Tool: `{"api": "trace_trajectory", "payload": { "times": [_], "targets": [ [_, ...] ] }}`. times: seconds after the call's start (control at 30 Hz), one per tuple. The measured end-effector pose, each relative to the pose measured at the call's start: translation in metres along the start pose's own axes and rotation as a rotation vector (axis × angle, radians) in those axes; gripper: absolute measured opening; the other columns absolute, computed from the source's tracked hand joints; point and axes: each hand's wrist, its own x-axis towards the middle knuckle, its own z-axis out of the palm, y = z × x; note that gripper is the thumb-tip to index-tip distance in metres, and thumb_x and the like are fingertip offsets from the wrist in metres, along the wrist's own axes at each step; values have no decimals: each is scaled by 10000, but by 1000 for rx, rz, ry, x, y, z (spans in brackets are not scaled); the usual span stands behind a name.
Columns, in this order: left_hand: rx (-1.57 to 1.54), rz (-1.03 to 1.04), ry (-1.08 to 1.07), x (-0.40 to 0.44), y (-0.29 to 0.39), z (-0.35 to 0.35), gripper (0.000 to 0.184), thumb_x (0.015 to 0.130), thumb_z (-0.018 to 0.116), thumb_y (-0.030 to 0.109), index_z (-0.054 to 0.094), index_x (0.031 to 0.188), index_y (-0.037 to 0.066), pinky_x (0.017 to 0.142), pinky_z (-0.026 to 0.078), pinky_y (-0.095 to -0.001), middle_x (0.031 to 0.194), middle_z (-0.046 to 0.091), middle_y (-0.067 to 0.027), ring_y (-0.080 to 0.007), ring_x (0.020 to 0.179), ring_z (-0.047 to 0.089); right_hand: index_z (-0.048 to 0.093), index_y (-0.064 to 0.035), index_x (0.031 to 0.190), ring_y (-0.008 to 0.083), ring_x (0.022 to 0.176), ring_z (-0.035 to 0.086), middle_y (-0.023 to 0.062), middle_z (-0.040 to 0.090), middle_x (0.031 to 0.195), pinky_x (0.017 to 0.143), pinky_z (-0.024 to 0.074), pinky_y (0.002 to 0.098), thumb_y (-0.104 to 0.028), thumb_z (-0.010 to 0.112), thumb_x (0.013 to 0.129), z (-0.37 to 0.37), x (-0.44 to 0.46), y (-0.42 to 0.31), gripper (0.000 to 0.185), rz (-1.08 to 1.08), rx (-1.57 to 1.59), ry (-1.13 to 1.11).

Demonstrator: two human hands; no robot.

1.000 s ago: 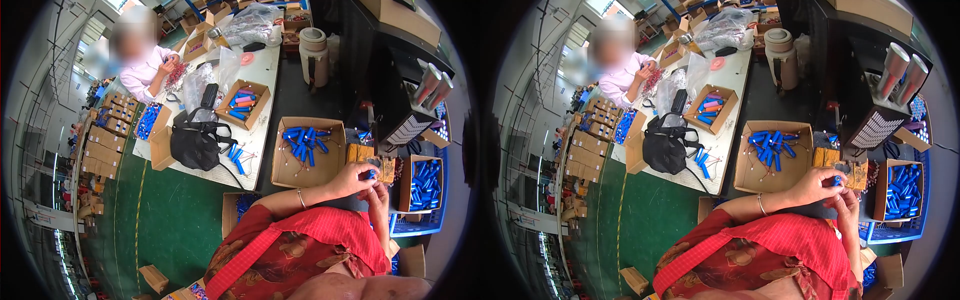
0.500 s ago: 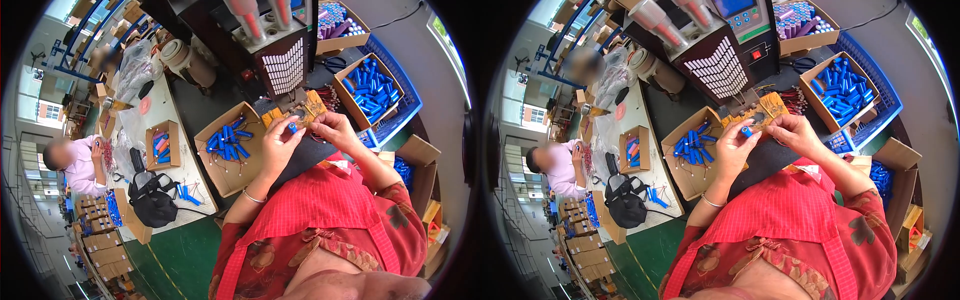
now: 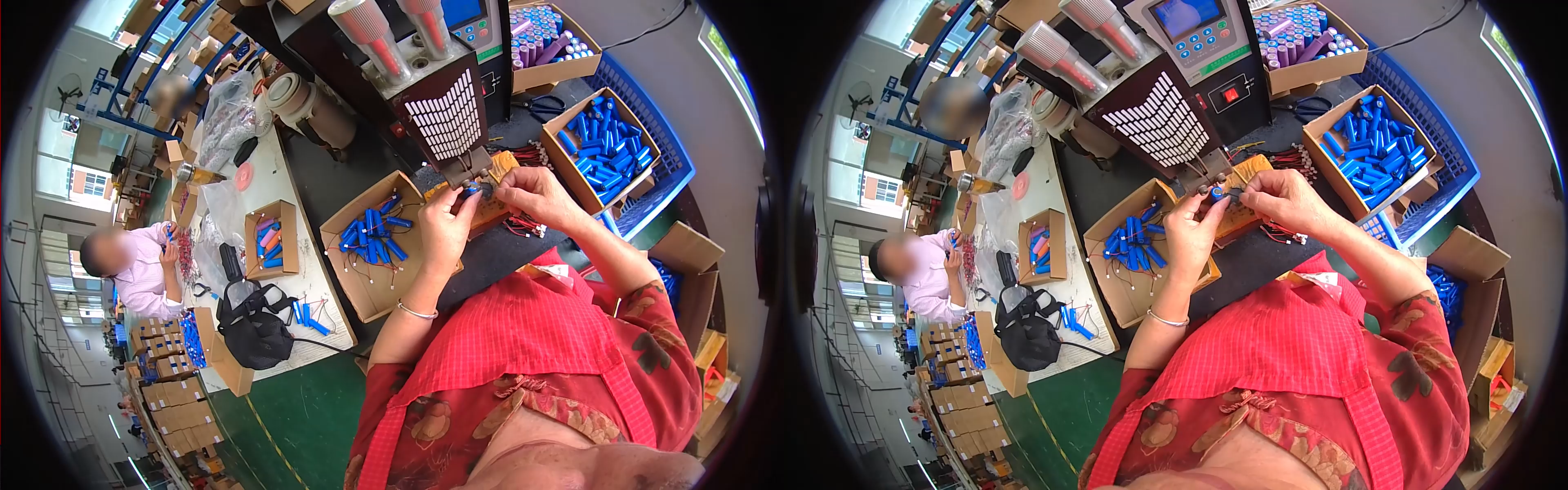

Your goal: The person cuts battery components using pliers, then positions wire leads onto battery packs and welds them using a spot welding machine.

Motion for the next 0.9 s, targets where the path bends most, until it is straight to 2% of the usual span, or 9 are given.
{"api": "trace_trajectory", "payload": {
  "times": [0.07, 0.23, 0.33, 0.47, 0.53, 0.77, 0.9],
  "targets": [
    [-3, 88, 35, 2, -3, 2, 153, 740, 662, 47, 619, 878, -4, 570, 463, -267, 749, 628, -114, -168, 618, 614, 582, -6, 748, 35, 535, 463, -15, 518, 580, 480, 369, 203, -196, 574, 832, -2, 1, -5, 207, 41, 30, -25],
    [-13, -18, -42, 1, 2, -1, 159, 751, 650, 41, 621, 902, 3, 627, 469, -287, 783, 635, -117, -192, 697, 627, 569, -25, 733, 50, 530, 488, 0, 533, 590, 486, 376, 193, -190, 562, 832, -3, 3, -8, 193, 62, 66, -48],
    [-10, 63, -15, 2, -1, 0, 164, 755, 647, 43, 617, 912, 5, 622, 467, -290, 786, 635, -118, -200, 697, 628, 575, -24, 749, 46, 519, 478, 1, 535, 586, 479, 364, 187, -192, 561, 834, -4, 4, -11, 189, 88, 91, -44],
    [-27, 73, -38, 3, -2, -1, 168, 760, 641, 44, 614, 922, 7, 624, 467, -295, 796, 635, -125, -206, 702, 630, 573, -26, 758, 42, 508, 469, 0, 534, 583, 469, 355, 184, -183, 564, 834, -7, 7, -10, 175, 106, 130, -73],
    [-6, 101, -45, 4, -4, -1, 174, 766, 633, 45, 610, 935, 8, 629, 468, -298, 808, 635, -130, -218, 712, 631, 566, -22, 740, 57, 528, 479, 0, 523, 591, 496, 395, 202, -188, 571, 825, -8, 8, -12, 186, 130, 131, -110],
    [14, 124, -72, 5, 3, -3, 131, 786, 609, 49, 595, 901, -12, 600, 456, -297, 795, 631, -134, -234, 664, 615, 565, -12, 733, 62, 518, 477, 4, 517, 567, 484, 388, 210, -163, 577, 820, -8, 11, -8, 175, 117, 144, -122],
    [-3, 139, -59, 4, 0, -2, 126, 779, 617, 52, 596, 886, -13, 628, 455, -317, 796, 620, -134, -255, 690, 601, 566, -17, 740, 61, 518, 476, 0, 520, 570, 483, 387, 209, -184, 574, 838, -9, 10, -7, 194, 103, 140, -120]
  ]
}}
